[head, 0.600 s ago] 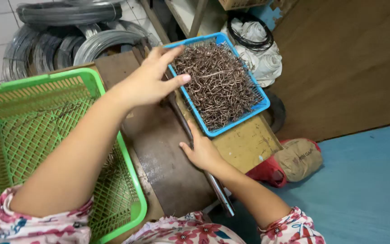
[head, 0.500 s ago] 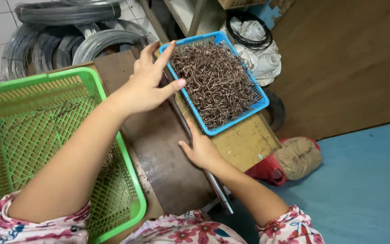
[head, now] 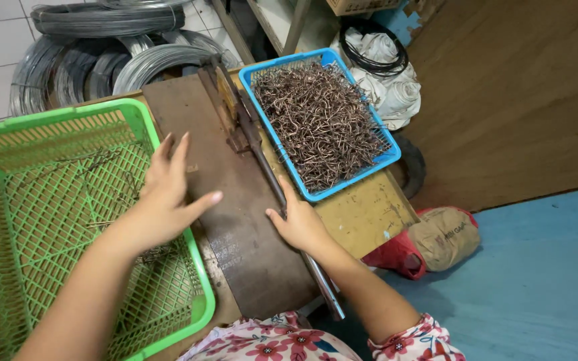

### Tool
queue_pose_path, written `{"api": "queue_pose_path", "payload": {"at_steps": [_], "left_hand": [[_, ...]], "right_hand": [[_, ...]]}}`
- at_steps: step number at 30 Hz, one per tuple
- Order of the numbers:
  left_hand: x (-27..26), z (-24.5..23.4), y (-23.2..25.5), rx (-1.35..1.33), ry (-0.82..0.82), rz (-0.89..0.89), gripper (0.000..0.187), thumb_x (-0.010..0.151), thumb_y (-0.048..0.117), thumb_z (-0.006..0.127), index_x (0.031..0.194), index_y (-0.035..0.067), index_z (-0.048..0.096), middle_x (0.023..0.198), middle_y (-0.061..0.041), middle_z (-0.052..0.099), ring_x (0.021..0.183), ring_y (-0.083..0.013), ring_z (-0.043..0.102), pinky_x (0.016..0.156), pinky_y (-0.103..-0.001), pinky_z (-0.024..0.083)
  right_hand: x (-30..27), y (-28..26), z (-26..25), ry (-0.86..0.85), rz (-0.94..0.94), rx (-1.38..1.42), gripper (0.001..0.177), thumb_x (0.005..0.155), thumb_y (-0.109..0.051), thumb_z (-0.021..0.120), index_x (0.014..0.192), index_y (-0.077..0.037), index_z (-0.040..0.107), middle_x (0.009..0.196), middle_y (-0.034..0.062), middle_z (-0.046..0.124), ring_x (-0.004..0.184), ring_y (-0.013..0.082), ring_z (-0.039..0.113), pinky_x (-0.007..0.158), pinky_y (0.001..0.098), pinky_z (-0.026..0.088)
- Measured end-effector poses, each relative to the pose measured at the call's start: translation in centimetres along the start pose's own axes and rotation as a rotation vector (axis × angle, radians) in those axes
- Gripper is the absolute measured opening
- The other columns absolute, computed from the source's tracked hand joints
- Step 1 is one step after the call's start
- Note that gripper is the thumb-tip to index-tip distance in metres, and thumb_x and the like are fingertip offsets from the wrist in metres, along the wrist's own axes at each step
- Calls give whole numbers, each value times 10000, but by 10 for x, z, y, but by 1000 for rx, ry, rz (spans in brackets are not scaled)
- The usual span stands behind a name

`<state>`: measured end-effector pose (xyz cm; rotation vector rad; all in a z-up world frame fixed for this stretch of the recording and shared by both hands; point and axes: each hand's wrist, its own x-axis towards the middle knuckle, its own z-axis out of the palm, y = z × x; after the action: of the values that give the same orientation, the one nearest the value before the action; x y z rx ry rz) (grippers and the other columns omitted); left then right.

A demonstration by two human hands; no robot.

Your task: The person repeatedly picks small wire pieces from a green basket, places them into a manual bending tool, and presses a lever to bend them. The bent pieces are then dropped into a blue basket. The process is repeated continuously throughout the clip.

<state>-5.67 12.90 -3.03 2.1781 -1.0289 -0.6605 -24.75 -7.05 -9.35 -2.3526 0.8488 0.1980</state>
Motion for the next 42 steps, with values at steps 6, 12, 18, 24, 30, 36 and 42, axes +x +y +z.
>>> {"api": "queue_pose_path", "payload": {"at_steps": [6,12,18,24,30,36,42], "left_hand": [[-40,7,-83,165,-89,-342,1191,922,468,796,1754,79,38,1725,-362,139,1551,-648,245,1152,-863,258],[-31,27,-165,303,-44,-538,1315,839,600,867,1752,49,96,1737,-339,249,1529,-615,379,1090,-845,378],[-17,41,-194,275,-69,-602,1309,751,593,974,1723,98,249,1709,-255,360,1555,-534,372,1136,-770,392],[-8,53,-197,299,-139,-611,1381,578,455,1124,1663,77,358,1583,-187,356,1469,-491,357,1096,-718,449],[-11,41,-182,257,-142,-509,1071,671,345,1089,1494,-17,506,1402,-247,424,1411,-573,403,1100,-735,430],[-5,52,-191,303,-151,-493,963,703,430,1054,1481,36,645,1406,-265,410,1346,-599,483,1049,-760,428],[21,80,-258,272,-44,-399,523,793,241,974,1214,-20,807,1254,-300,509,1178,-594,629,944,-737,522]], "right_hand": [[-2,-5,-4,-13,34,24,839,1018,-353,671,1738,-268,249,1278,318,747,1266,494,688,1039,603,572],[9,1,11,22,-33,119,831,1001,-167,695,1727,-247,298,1500,381,579,1360,551,591,1139,628,512],[33,29,36,96,-88,155,838,980,-154,739,1713,-271,351,1612,312,513,1444,548,505,1192,617,460],[50,51,50,113,-131,108,847,993,-174,755,1720,-291,339,1649,268,486,1458,521,492,1184,605,462],[62,59,56,147,-46,78,840,989,-201,785,1706,-381,385,1462,278,653,1184,486,712,987,556,596],[71,71,59,138,-30,63,837,990,-236,792,1711,-392,395,1120,236,744,889,373,755,753,489,610],[76,81,63,139,-34,103,804,992,-199,778,1693,-375,425,911,189,732,632,312,734,570,400,609]]}}
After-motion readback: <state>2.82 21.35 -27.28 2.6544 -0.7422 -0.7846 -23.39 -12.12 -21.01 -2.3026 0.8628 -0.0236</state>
